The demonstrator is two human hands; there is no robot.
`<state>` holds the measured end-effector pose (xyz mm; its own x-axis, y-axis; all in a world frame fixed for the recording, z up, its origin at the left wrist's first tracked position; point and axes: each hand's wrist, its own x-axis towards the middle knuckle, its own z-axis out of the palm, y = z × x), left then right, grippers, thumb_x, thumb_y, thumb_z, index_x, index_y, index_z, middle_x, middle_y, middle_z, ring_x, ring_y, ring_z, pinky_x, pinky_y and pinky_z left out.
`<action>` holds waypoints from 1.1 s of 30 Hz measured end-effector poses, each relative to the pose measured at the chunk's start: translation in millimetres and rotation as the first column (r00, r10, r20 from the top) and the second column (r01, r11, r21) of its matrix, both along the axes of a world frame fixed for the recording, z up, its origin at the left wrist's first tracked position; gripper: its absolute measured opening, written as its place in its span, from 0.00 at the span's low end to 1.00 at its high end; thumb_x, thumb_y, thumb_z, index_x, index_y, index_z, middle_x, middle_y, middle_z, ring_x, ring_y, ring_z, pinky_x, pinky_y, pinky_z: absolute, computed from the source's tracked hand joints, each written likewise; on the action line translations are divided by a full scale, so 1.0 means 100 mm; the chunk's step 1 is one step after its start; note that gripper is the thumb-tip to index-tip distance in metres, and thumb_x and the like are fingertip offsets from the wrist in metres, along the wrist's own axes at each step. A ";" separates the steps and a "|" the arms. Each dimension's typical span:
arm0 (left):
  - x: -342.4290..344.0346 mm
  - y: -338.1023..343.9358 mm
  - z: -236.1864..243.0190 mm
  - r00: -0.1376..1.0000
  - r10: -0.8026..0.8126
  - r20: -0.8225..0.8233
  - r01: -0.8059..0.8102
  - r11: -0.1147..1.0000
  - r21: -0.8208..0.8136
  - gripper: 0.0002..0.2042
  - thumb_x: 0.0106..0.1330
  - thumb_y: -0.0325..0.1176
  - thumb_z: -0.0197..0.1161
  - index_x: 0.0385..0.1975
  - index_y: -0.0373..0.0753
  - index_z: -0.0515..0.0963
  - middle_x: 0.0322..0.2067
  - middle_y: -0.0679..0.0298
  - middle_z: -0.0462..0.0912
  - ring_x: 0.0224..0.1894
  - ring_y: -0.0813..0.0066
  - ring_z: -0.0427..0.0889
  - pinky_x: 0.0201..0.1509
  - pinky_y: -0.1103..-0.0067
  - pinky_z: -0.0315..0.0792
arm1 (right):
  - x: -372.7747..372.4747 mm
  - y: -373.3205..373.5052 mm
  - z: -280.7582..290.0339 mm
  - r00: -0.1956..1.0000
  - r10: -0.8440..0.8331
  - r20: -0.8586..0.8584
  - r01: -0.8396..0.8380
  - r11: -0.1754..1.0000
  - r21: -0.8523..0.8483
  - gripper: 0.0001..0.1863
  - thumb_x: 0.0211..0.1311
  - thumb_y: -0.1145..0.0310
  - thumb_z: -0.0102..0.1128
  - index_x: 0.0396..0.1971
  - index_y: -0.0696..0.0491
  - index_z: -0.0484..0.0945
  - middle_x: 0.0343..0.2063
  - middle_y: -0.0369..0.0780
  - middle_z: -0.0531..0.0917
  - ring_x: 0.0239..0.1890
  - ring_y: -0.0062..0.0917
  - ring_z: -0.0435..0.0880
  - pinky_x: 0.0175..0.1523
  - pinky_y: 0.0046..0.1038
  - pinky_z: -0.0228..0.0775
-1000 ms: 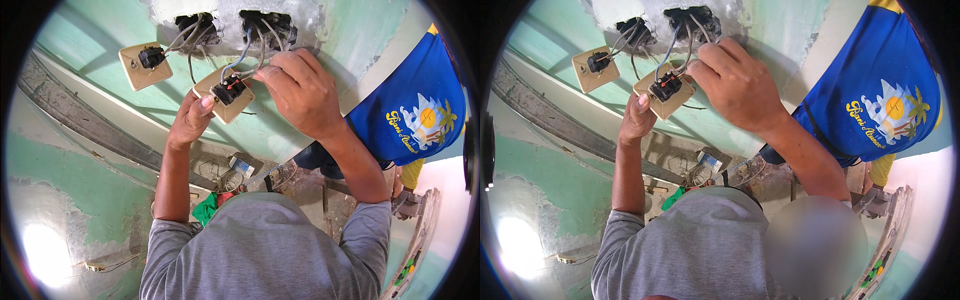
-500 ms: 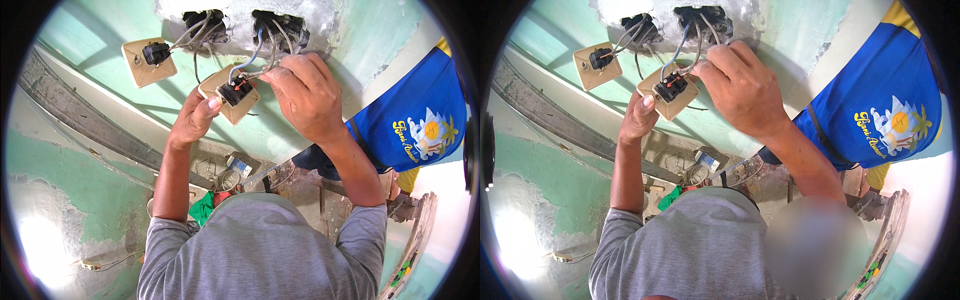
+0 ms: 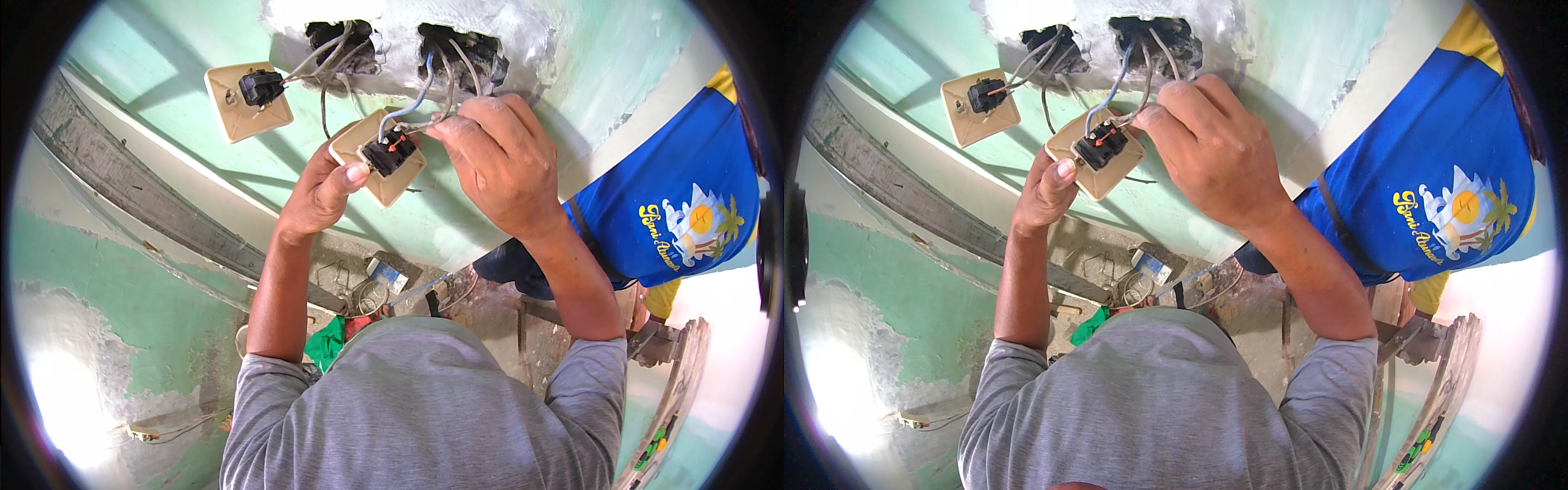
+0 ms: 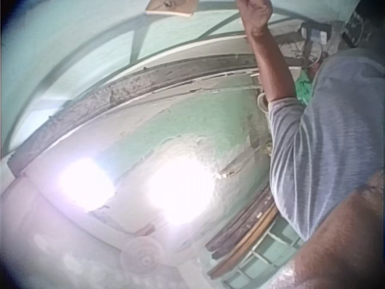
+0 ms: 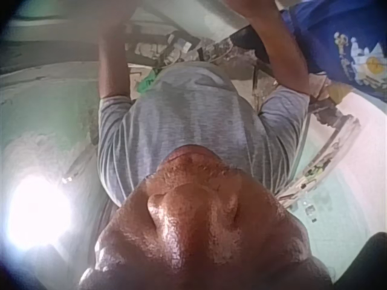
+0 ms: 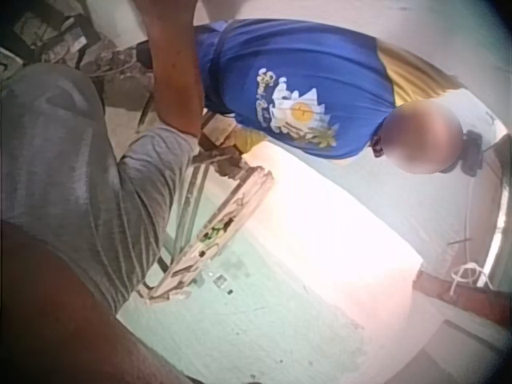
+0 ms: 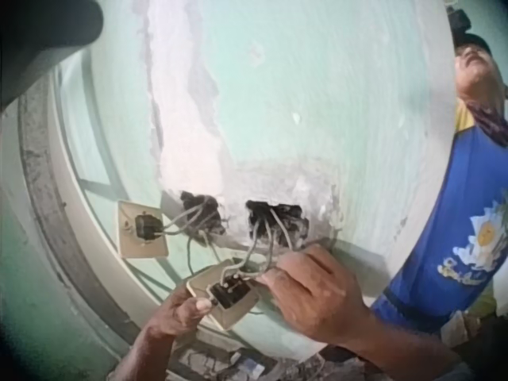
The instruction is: The person strips and connects electrical wires to wall-mounted outlet boxes using pliers and a screwdriver. They repeatedly strip wire ends, insert them into terminal screws, and tighten connections on multiple outlets.
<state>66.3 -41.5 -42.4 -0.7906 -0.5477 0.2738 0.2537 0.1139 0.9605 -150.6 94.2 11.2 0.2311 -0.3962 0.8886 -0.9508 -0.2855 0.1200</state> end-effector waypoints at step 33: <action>-0.01 0.09 -0.01 1.000 -0.016 -0.018 0.016 1.000 -0.016 0.36 0.69 0.49 0.63 0.72 0.30 0.69 0.60 0.60 0.82 0.63 0.72 0.76 0.72 0.72 0.65 | -0.03 0.11 -0.03 0.998 0.013 0.055 -0.013 1.000 0.011 0.10 0.52 0.75 0.77 0.33 0.53 0.84 0.34 0.37 0.80 0.36 0.33 0.81 0.40 0.34 0.77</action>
<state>65.0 -32.0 -43.3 -0.7939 -0.5306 0.2969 0.2730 0.1252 0.9538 -153.9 105.5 8.6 0.1877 -0.4037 0.8954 -0.9520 -0.2991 0.0647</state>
